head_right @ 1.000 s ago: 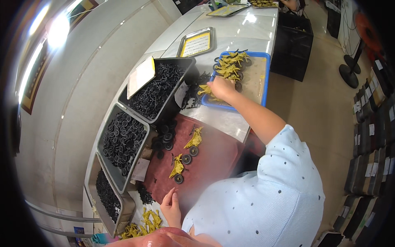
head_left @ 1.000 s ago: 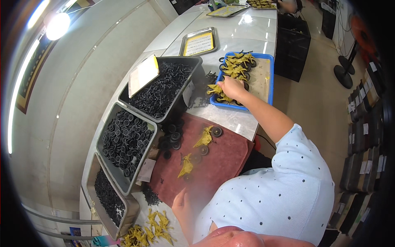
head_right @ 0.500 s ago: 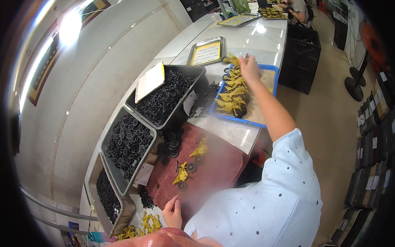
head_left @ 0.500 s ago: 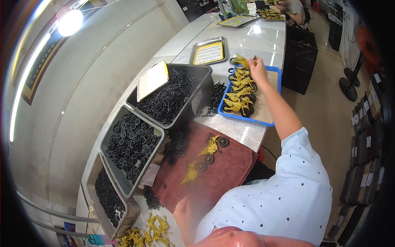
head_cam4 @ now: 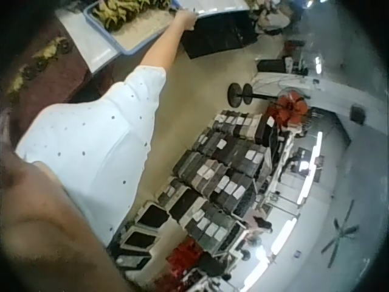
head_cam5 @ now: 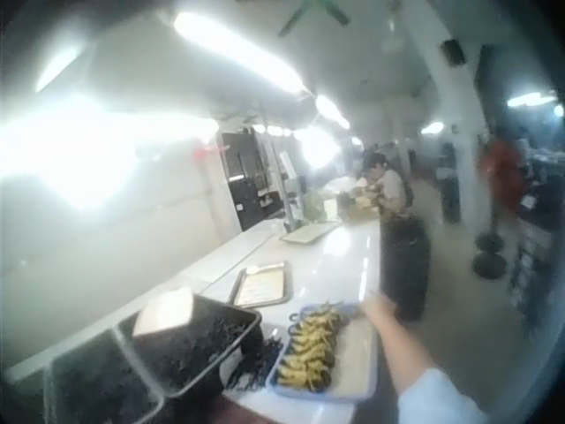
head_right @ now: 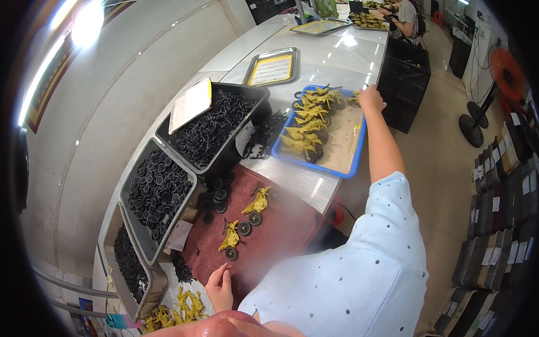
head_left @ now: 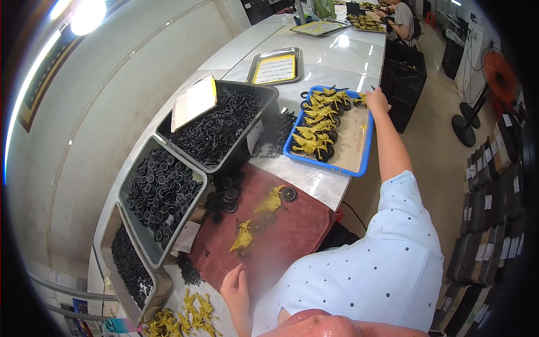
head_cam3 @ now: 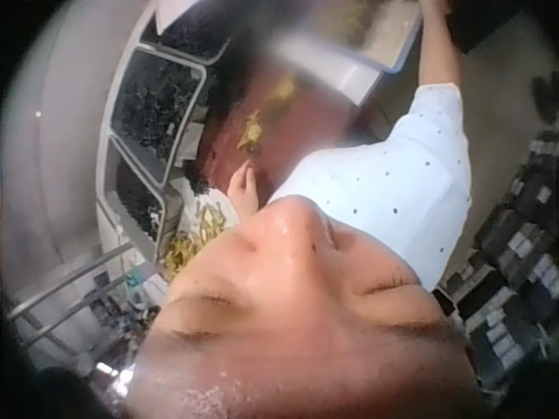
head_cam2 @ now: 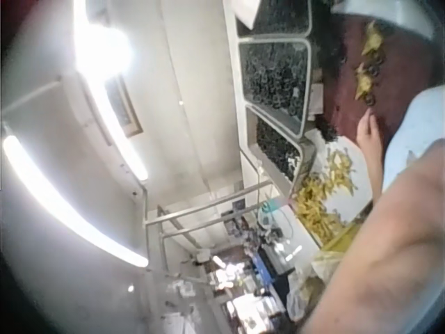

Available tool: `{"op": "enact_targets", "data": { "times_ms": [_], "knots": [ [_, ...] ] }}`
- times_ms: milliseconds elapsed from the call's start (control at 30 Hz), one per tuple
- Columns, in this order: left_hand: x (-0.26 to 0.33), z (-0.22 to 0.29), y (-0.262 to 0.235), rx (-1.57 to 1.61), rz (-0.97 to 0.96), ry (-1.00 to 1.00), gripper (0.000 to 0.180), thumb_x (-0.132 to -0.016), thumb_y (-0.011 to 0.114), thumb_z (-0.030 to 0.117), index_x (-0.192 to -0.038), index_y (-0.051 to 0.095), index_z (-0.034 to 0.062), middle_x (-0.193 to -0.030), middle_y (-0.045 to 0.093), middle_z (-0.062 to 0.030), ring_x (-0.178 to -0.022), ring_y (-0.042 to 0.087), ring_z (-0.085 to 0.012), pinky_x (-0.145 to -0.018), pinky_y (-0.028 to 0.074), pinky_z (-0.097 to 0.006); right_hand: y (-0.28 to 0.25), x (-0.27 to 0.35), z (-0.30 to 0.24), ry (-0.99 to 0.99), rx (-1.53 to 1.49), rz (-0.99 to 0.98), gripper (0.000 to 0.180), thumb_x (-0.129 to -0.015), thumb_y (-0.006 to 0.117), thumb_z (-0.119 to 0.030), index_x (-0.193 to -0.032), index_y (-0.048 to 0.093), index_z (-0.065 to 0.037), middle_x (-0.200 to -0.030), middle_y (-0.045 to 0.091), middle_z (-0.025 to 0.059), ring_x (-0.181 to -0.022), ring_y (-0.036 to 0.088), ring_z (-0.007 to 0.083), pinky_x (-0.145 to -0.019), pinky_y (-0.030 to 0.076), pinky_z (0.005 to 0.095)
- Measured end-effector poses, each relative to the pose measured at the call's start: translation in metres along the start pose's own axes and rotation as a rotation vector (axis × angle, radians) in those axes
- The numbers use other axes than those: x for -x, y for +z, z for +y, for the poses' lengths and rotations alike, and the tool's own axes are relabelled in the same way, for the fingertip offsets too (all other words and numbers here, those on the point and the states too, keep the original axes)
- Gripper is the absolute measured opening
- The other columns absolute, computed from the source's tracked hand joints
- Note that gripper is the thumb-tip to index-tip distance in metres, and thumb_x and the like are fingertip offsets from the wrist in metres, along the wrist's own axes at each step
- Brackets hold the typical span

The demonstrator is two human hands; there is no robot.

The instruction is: The person assembles toy motorcycles by attaching wheels and handlebars to frames by hand, places the assembled motorcycles into a tray, and lays out additional motorcycle frames on a cloth mat to attach small parts.

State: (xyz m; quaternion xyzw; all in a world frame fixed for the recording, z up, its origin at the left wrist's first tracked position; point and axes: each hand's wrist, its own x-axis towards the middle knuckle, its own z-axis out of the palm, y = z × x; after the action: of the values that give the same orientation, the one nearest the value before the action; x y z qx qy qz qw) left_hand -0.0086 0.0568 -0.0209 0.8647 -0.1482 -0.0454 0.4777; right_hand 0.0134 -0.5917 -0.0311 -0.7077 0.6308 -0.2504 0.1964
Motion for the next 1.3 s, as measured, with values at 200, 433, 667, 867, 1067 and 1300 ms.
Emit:
{"op": "enact_targets", "data": {
  "times_ms": [200, 433, 667, 867, 1067, 1300],
  "knots": [
    [0.002, 0.001, 0.007, -0.022, -0.034, 0.028, 0.02, -0.087, 0.061, 0.002, -0.106, 0.067, -0.0031, -0.096, 0.069, -0.0125, -0.09, 0.065, -0.0202, -0.082, 0.049, -0.029, 0.031, -0.012, 0.012, -0.04, 0.024, -0.036, 0.045, -0.091, 0.056, -0.047, -0.129, 0.054, -0.022, -0.127, 0.057, 0.0123, -0.12, 0.049, 0.0353, -0.096, 0.038, 0.0531],
    [0.01, 0.0, 0.002, -0.009, 0.056, -0.033, 0.019, -0.086, 0.061, 0.002, -0.104, 0.068, -0.0026, -0.096, 0.069, -0.0137, -0.089, 0.066, -0.022, -0.082, 0.05, -0.031, 0.041, -0.013, 0.01, -0.165, 0.076, 0.09, 0.042, -0.09, 0.057, -0.043, -0.13, 0.055, -0.031, -0.124, 0.055, 0.013, -0.117, 0.05, 0.0365, -0.095, 0.04, 0.054],
    [0.022, -0.004, -0.022, -0.129, 0.169, 0.104, 0.02, -0.084, 0.064, 0.005, -0.103, 0.068, -0.0001, -0.097, 0.068, -0.0156, -0.09, 0.066, -0.03, -0.082, 0.051, -0.034, 0.017, 0.004, -0.009, -0.231, 0.082, 0.31, 0.049, -0.087, 0.063, -0.041, -0.127, 0.054, -0.013, -0.108, 0.062, 0.0214, -0.097, 0.061, 0.0455, -0.08, 0.05, 0.0575],
    [0.043, -0.049, -0.061, -0.222, 0.457, -0.098, 0.017, -0.083, 0.066, 0.006, -0.099, 0.069, 0.0002, -0.095, 0.067, -0.0166, -0.087, 0.064, -0.0317, -0.078, 0.051, -0.037, -0.025, 0.08, -0.051, -1.044, -0.349, 0.676, 0.036, -0.084, 0.065, -0.013, -0.117, 0.06, 0.001, -0.109, 0.064, 0.0204, -0.098, 0.06, 0.0376, -0.085, 0.048, 0.0446],
    [0.053, -0.084, -0.102, -0.649, 0.638, -0.224, 0.028, -0.073, 0.074, 0.008, -0.1, 0.069, 0.0031, -0.102, 0.066, -0.0126, -0.1, 0.057, -0.0319, -0.087, 0.045, -0.041, -0.035, 0.237, -0.083, -1.236, -0.669, 0.238, 0.025, -0.089, 0.059, -0.004, -0.114, 0.061, 0.001, -0.115, 0.059, 0.0143, -0.101, 0.057, 0.0271, -0.084, 0.046, 0.0355],
    [0.046, -0.057, -0.091, -0.765, 0.318, -0.424, 0.046, -0.069, 0.076, 0.012, -0.114, 0.064, 0.0052, -0.108, 0.064, -0.0108, -0.11, 0.052, -0.0284, -0.095, 0.038, -0.042, -0.034, 0.358, -0.081, -1.52, -0.762, -0.252, 0.019, -0.083, 0.058, 0.008, -0.098, 0.065, -0.001, -0.109, 0.059, 0.0156, -0.1, 0.059, 0.0284, -0.085, 0.047, 0.0346]
  ]
}}
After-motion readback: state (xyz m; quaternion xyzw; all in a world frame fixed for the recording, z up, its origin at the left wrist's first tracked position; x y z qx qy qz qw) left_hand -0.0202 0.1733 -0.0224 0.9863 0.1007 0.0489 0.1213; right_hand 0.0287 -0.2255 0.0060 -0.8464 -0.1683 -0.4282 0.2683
